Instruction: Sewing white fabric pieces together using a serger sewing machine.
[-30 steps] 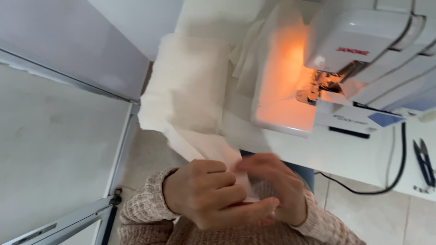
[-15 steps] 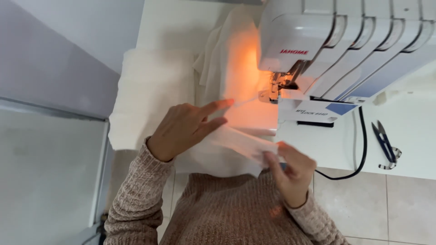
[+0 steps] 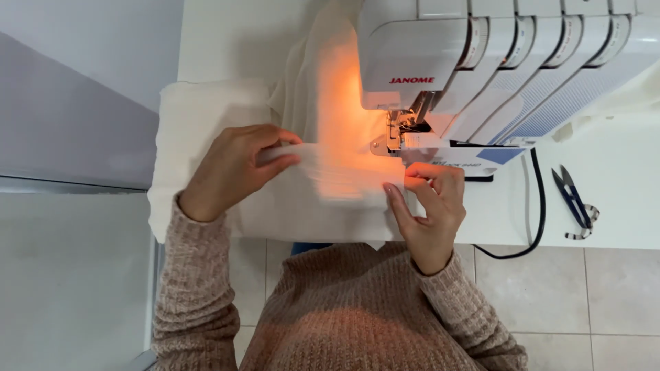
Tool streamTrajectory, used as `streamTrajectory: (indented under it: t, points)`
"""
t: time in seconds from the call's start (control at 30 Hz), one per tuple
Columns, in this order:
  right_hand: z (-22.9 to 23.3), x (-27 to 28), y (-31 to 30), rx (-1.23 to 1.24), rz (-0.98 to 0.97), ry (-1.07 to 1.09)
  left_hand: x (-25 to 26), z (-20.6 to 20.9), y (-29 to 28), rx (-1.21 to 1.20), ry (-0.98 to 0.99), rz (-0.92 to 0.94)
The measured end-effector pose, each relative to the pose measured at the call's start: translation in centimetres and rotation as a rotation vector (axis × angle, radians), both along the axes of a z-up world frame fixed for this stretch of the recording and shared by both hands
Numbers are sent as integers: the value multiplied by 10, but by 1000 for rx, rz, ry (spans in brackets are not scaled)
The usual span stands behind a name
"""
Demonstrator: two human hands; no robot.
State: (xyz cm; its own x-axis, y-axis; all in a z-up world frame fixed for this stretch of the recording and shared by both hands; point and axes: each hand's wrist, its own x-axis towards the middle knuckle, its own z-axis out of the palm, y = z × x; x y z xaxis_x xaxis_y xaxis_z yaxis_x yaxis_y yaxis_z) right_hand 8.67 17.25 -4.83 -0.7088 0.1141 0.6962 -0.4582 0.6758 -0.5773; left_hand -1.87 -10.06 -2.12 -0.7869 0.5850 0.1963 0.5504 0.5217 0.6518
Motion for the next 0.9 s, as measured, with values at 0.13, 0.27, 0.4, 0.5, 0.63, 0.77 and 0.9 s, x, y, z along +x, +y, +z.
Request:
streamTrajectory:
  t: [0.13, 0.27, 0.4, 0.5, 0.63, 0.77, 0.9]
  points:
    - [7, -8, -6, -41, -15, -83, 13, -21, 30, -287, 778, 307]
    - [3, -8, -3, -88, 12, -191, 73, -24, 99, 115, 703, 104]
    - [-4, -8, 13, -155, -1, -218, 77, -26, 103, 105, 641, 105]
    - [4, -16, 27, -7, -46, -99, 75, -29, 101, 57, 642, 116]
    - [7, -28, 31, 193, -97, -1, 72, -33, 101, -3, 652, 117]
    - [8, -37, 31, 224, -91, 11, 69, -35, 99, -15, 639, 99]
    - [-5, -46, 34, 317, -98, 59, 67, -34, 97, -36, 618, 80]
